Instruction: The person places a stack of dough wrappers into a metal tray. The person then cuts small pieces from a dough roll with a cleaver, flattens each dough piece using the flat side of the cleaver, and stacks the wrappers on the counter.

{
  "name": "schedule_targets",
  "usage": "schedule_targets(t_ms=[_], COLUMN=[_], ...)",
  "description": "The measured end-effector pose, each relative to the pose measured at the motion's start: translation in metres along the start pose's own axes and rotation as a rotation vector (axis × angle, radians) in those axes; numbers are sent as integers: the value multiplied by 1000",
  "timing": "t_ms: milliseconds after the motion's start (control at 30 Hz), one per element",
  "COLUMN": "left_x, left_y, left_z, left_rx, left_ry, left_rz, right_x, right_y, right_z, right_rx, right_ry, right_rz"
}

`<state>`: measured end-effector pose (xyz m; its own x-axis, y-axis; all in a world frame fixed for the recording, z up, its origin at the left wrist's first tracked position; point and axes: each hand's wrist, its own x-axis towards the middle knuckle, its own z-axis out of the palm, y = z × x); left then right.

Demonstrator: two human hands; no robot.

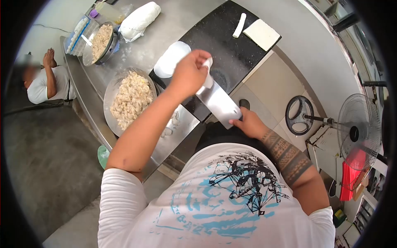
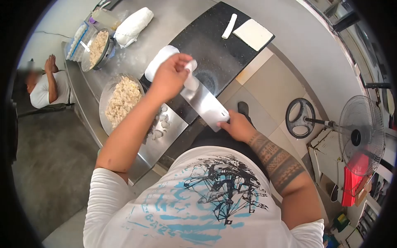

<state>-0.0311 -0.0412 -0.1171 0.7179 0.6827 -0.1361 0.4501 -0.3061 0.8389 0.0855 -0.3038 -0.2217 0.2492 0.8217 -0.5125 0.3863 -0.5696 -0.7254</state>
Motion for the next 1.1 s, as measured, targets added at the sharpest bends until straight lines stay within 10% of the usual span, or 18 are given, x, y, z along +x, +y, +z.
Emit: schedule_targets(t_ms=[167, 433, 733, 1100], left_x=[30, 58, 63, 36], left_y=[15, -140, -70, -121], left_z=[-75, -112, 30, 0], left_rx=[-162, 417, 281, 213], left_ry=[188, 517, 396, 475], left_rz=[0, -12, 138, 91], right_x=[-21, -24, 18, 76], right_y=[22, -1, -74, -157], right_z=[-14, -39, -88, -99], right_rx=[97, 193, 483, -734], right_ry=[58, 202, 283, 169], right_rz=[-25, -71, -100, -435])
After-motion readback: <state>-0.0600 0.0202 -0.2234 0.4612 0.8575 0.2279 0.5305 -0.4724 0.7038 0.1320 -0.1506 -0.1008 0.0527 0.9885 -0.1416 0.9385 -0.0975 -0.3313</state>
